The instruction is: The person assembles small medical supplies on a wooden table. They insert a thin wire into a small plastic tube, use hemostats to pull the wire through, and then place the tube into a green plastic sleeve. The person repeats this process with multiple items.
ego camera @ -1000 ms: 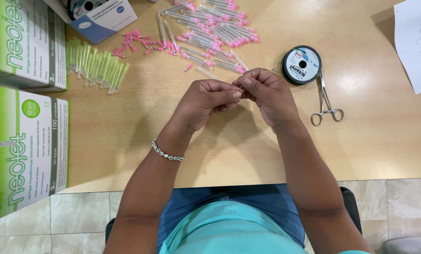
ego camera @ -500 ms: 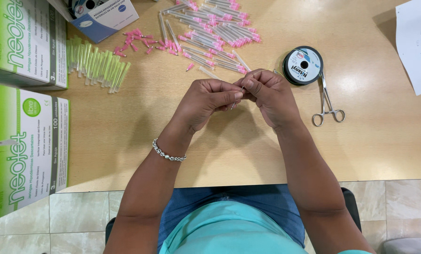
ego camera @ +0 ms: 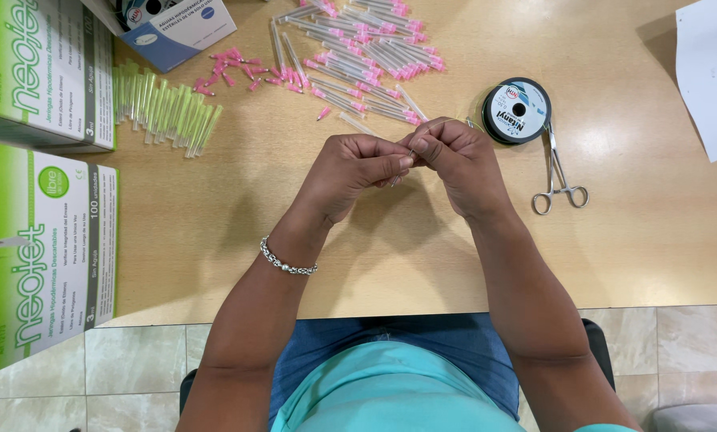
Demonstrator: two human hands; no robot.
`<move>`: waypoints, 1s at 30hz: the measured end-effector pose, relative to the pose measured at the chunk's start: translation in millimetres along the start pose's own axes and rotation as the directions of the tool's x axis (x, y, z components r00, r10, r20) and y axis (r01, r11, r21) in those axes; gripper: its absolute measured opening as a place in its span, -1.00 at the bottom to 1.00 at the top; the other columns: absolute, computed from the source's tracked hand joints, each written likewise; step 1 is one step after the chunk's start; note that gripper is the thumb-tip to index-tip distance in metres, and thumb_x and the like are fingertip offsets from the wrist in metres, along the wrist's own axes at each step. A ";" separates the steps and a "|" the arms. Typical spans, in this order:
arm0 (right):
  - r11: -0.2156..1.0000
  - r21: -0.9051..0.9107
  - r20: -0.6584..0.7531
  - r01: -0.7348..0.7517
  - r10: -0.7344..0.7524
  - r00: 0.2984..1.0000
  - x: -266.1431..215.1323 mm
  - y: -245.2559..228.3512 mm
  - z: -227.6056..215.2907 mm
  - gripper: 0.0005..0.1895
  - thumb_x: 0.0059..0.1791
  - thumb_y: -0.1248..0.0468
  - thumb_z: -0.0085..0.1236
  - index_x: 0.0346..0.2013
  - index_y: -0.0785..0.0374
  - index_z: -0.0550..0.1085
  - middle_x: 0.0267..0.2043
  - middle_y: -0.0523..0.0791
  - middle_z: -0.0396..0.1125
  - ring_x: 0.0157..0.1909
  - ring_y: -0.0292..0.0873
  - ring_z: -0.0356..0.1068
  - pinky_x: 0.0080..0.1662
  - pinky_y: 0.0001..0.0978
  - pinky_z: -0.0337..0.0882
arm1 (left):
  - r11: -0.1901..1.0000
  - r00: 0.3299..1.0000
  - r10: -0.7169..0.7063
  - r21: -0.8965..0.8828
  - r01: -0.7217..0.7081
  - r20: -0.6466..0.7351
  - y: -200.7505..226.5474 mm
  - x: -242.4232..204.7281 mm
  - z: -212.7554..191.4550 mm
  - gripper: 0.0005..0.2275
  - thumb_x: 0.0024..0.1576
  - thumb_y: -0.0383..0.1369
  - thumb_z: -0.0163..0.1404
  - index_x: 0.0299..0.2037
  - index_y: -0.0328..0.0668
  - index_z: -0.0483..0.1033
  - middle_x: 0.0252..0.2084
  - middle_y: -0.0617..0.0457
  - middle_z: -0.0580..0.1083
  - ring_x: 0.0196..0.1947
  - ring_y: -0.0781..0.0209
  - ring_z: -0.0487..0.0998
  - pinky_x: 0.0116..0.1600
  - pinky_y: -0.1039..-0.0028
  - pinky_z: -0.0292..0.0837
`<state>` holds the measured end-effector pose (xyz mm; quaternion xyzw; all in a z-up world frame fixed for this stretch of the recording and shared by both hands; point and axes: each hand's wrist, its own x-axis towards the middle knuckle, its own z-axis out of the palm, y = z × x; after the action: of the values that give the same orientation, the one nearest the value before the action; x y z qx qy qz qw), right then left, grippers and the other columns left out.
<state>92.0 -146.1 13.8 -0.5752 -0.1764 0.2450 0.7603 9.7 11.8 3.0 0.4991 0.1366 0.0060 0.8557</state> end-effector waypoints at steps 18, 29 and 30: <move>0.229 -0.878 -0.377 -0.420 0.207 0.903 -85.0 -68.0 -57.9 -0.72 0.02 0.07 0.25 0.02 -0.09 0.60 -0.10 -0.18 0.55 0.00 -0.11 0.53 0.08 -0.15 0.45 | 0.963 0.988 -0.054 -0.267 0.013 -0.145 9.9 3.2 -8.7 -0.77 0.09 -0.46 0.27 -0.09 -0.40 0.62 -0.32 -0.14 0.62 -0.39 0.21 0.69 -0.24 0.54 0.71; 0.157 -0.949 -0.299 -0.274 -0.175 0.938 -114.9 -41.6 -82.1 -0.71 0.01 0.07 0.39 -0.02 0.06 0.62 -0.15 -0.10 0.51 -0.06 -0.07 0.52 0.01 -0.18 0.49 | 0.961 0.990 -0.069 -0.275 0.032 -0.125 8.3 6.0 -10.0 -0.76 0.12 -0.44 0.25 -0.05 -0.37 0.60 -0.29 -0.11 0.62 -0.34 0.20 0.71 -0.18 0.51 0.74; 0.057 -0.936 -0.352 -0.349 -0.221 0.910 -115.0 -40.8 -89.4 -0.70 0.05 0.09 0.33 0.04 0.08 0.60 -0.07 -0.03 0.48 0.00 0.05 0.49 0.02 -0.08 0.47 | 0.964 0.988 -0.070 -0.265 0.030 -0.141 7.0 6.4 -10.9 -0.76 0.11 -0.43 0.25 -0.05 -0.35 0.61 -0.29 -0.09 0.62 -0.35 0.20 0.71 -0.19 0.51 0.74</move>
<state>54.0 -291.6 29.9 -0.9806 -0.1064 -0.0347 0.1609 14.1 25.6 2.6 0.3761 0.2107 0.0396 0.9014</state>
